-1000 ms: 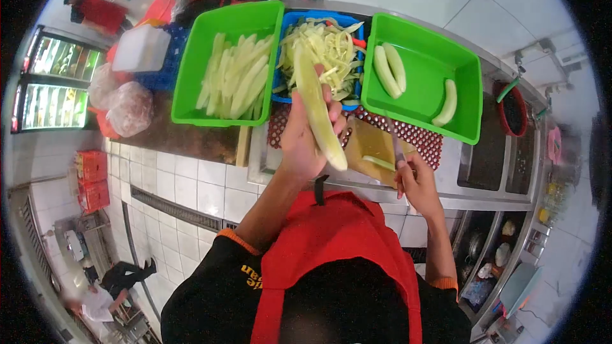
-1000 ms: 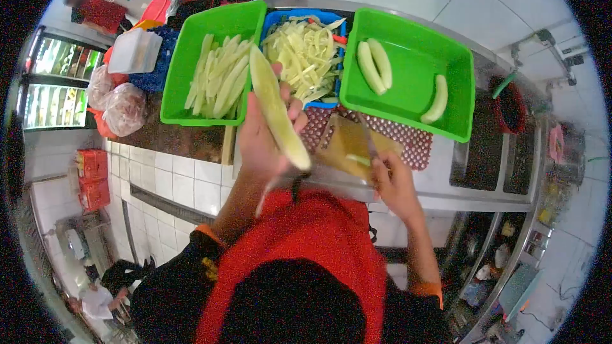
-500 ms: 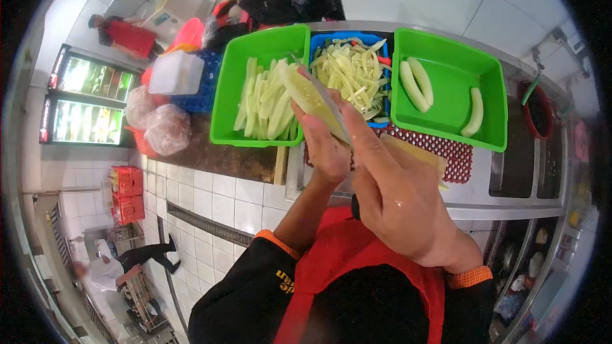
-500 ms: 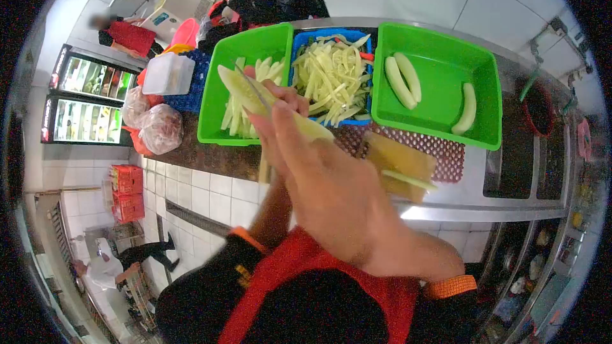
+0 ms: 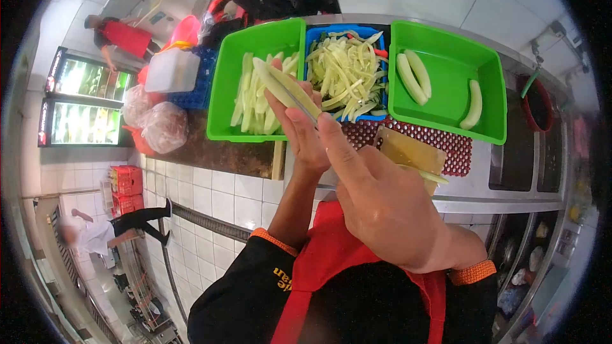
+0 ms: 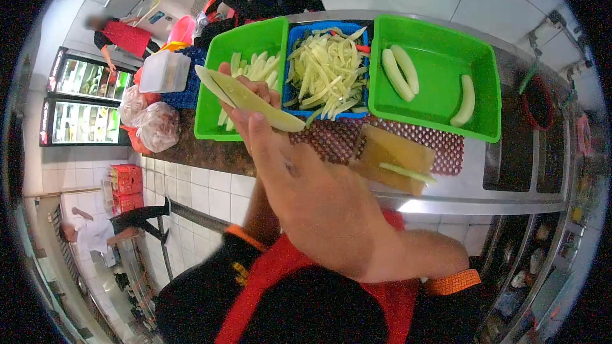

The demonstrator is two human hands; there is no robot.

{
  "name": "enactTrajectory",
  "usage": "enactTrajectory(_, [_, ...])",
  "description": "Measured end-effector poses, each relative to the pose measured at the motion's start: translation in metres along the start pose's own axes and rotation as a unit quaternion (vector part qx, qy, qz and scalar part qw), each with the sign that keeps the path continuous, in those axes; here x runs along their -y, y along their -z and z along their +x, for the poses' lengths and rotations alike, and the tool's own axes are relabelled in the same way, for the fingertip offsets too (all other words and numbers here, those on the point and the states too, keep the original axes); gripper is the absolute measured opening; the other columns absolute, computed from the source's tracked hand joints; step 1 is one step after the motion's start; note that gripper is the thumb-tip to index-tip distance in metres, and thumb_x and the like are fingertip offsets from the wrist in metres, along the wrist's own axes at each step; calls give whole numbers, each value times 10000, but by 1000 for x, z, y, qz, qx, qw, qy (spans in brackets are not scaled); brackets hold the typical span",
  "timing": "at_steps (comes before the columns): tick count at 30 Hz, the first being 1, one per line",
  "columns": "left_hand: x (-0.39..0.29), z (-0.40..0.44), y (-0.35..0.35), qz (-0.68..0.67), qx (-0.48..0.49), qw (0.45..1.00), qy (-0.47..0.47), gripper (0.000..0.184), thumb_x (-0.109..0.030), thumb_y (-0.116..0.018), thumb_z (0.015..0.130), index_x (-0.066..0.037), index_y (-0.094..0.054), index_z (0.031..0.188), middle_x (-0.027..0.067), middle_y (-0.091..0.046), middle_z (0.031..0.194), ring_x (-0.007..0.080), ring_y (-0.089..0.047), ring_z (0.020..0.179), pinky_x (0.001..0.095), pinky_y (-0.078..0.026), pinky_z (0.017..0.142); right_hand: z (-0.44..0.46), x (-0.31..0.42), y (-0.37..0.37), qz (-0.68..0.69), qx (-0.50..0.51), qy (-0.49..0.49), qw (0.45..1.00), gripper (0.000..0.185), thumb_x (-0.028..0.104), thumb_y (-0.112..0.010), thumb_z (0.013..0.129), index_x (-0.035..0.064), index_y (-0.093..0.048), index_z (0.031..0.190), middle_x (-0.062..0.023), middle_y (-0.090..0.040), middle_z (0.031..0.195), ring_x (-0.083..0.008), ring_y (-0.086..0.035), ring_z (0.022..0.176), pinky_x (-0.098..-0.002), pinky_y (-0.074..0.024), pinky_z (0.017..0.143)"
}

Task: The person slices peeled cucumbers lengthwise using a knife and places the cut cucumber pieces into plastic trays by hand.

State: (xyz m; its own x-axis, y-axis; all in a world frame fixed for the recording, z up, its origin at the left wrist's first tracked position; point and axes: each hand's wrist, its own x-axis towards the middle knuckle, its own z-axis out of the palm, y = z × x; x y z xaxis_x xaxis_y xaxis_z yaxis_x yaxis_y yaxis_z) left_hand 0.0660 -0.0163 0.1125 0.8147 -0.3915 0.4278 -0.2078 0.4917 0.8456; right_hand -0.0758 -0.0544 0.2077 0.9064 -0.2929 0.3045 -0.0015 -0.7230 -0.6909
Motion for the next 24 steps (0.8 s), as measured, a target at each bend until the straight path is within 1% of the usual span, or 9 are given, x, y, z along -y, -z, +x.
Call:
enactTrajectory(3, [-9,5,3,-46,12,999,17,790,-512,-435,941,-28,-106,1471,-3,-369,1013,98,-370,830,247,-351,736,-4,1,-6,-66,21,-1,998,720,-12,-610,737,-28,-346,1406,-93,-471,690,-229,-505,557,-349,-445,499])
enactTrajectory(5, [-11,8,7,-32,39,999,-19,759,-493,-427,950,-11,-140,1462,-4,-371,972,93,-361,793,232,-336,699,-5,1,-9,-95,28,3,995,724,5,-606,736,-28,-343,1409,-82,-465,690,-218,-507,553,-343,-443,477])
enactTrajectory(7, [-16,10,5,-35,34,999,-18,739,-487,-413,957,-12,-151,1459,-6,-374,963,90,-358,789,230,-335,688,-7,2,-13,-144,19,17,989,689,32,-570,764,-26,-342,1410,-76,-446,680,-217,-506,547,-340,-439,455])
enactTrajectory(11, [-24,19,5,-43,9,999,-18,694,-483,-382,971,-14,-194,1447,-13,-382,943,80,-358,773,217,-328,651,-14,-2,-21,-158,17,20,987,675,35,-545,772,-21,-341,1413,-79,-444,689,-218,-511,550,-340,-443,459])
enactTrajectory(17, [-34,28,7,-53,5,999,-11,651,-470,-376,982,-24,-241,1436,-21,-415,938,69,-371,751,193,-326,660,-22,-6,-29,-179,22,15,983,689,50,-537,767,-10,-332,1422,-80,-451,706,-214,-520,570,-340,-449,462])
enactTrajectory(19, [-36,33,15,-69,1,998,0,610,-445,-374,990,-47,-259,1438,-3,-455,976,93,-396,773,217,-349,678,-24,-10,-37,-225,-23,29,974,506,172,-519,829,44,-487,1318,-48,-471,671,-181,-547,548,-294,-455,393])
enactTrajectory(20, [-37,34,18,-84,-5,996,9,570,-419,-371,998,-70,-277,1439,14,-496,1015,118,-421,795,242,-373,695,-26,-11,-39,-225,-23,29,974,506,172,-519,829,44,-487,1318,-48,-471,671,-181,-547,548,-294,-455,393])
enactTrajectory(23, [-45,40,11,-119,-52,991,22,526,-390,-352,1009,-65,-314,1421,24,-487,1003,139,-422,821,254,-375,732,-32,-13,-42,-259,-19,20,965,500,173,-517,830,64,-494,1317,-47,-469,687,-183,-542,562,-294,-457,389])
enactTrajectory(24, [-46,41,14,-119,-52,991,23,526,-390,-352,1009,-65,-314,1421,24,-487,1003,139,-422,821,254,-375,732,-35,-14,-42,-255,2,9,967,598,103,-532,792,52,-414,1377,-55,-455,706,-190,-534,585,-310,-458,419])
